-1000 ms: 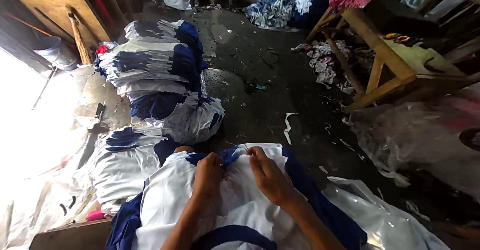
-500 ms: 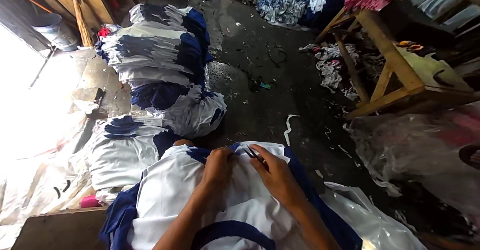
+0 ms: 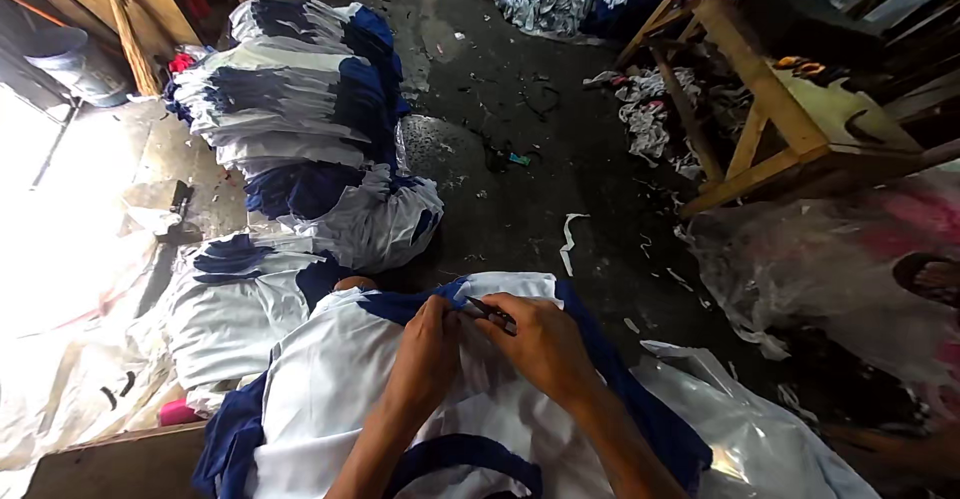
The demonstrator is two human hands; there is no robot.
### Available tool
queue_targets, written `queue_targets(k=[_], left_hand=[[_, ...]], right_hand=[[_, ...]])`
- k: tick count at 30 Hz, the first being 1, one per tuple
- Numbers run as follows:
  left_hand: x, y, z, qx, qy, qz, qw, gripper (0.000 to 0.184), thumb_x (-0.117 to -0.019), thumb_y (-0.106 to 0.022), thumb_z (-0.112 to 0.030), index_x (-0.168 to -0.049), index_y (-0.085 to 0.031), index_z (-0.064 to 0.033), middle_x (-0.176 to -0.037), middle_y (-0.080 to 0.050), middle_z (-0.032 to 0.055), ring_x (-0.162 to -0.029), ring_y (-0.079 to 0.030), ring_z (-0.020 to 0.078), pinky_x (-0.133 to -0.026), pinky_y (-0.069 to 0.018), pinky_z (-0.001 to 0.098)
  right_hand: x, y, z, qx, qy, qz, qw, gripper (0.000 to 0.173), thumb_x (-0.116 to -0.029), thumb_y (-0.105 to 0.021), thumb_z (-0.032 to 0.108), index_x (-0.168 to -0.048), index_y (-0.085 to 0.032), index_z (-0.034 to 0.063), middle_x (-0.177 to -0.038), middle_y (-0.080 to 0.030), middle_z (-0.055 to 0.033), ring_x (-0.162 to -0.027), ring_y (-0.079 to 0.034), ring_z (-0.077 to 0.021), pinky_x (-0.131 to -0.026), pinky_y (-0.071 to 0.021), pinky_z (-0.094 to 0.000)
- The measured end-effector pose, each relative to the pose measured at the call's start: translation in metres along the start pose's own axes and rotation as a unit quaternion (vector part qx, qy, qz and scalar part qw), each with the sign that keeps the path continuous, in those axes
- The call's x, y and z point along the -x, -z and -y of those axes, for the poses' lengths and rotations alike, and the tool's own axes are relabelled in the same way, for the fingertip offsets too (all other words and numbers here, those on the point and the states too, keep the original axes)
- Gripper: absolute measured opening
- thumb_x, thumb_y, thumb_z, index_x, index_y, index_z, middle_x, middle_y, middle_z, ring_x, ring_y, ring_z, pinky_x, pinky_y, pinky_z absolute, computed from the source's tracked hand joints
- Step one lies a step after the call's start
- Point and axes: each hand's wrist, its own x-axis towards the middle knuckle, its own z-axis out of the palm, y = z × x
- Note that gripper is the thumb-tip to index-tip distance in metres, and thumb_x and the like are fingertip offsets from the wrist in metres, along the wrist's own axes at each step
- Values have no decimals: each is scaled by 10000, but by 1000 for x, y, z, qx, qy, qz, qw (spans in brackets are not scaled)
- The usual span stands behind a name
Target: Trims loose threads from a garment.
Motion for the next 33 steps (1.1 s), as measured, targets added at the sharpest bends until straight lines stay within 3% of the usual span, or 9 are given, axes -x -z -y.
queue_targets(k=[6,10,15,18,22,26,29,31,33], left_hand=[[3,-2,3,-8,-44,-2,999,204,-1050,-508,-139,-1070,-655,0,-963,-667,103,-872,-665,176,-815,-562,355],[3,1,8,90,0,1,996,213,-1063,-499,-117,-1172,-626,14,-1011,-698,93,-928,-715,135,-898,-603,337],[6,1,9,111,15,5,994,223,-1070,-480,-132,-1196,-598,10,-1022,-695,85,-940,-712,130,-905,-596,339],[6,2,10,112,0,8,994,226,-1071,-473,-137,-1187,-606,5,-1011,-691,79,-933,-704,121,-899,-592,330],[6,0,11,150,2,3,989,227,-1072,-465,-107,-1205,-588,29,-1031,-691,90,-947,-715,118,-914,-606,330],[8,0,7,75,-39,3,996,276,-1067,-446,-132,-1225,-605,29,-1042,-695,105,-955,-704,147,-889,-594,362],[9,-3,11,154,-23,-10,988,279,-1061,-423,-86,-1230,-560,90,-1094,-692,129,-983,-719,152,-902,-616,361],[8,-1,9,218,8,-14,976,290,-1068,-406,-80,-1234,-508,135,-1110,-666,147,-980,-715,157,-889,-620,359],[5,3,10,251,22,9,968,321,-1080,-372,-99,-1260,-446,156,-1138,-631,141,-993,-701,137,-900,-614,359]], right_hand=[[4,-2,-1,-18,6,-2,1000,201,-983,-678,315,-1057,-793,168,-837,-751,-47,-771,-725,-245,-681,-574,-498],[4,5,-1,-49,-1,43,998,277,-982,-677,368,-1128,-768,151,-885,-741,-51,-787,-707,-230,-711,-573,-487],[5,-4,4,16,61,-17,998,203,-953,-708,326,-1062,-782,172,-843,-744,-31,-724,-718,-228,-607,-567,-466],[6,-2,2,0,63,-18,998,197,-969,-687,324,-1045,-790,174,-831,-745,-26,-729,-720,-214,-620,-572,-460],[7,8,3,-8,46,24,999,265,-939,-730,346,-1111,-763,147,-883,-737,-42,-734,-701,-223,-639,-568,-475],[8,-1,9,5,71,-8,997,201,-953,-704,305,-1046,-779,143,-873,-752,-69,-754,-732,-262,-632,-582,-506],[6,2,13,-19,38,-4,999,205,-995,-642,277,-1031,-769,121,-866,-747,-97,-796,-734,-285,-667,-570,-516],[1,7,11,-87,-8,3,996,284,-996,-640,302,-1136,-740,77,-927,-749,-129,-842,-731,-300,-719,-573,-522],[-6,9,1,-171,-45,59,983,539,-994,-658,374,-1417,-576,49,-1068,-720,-168,-938,-701,-315,-822,-562,-538]])
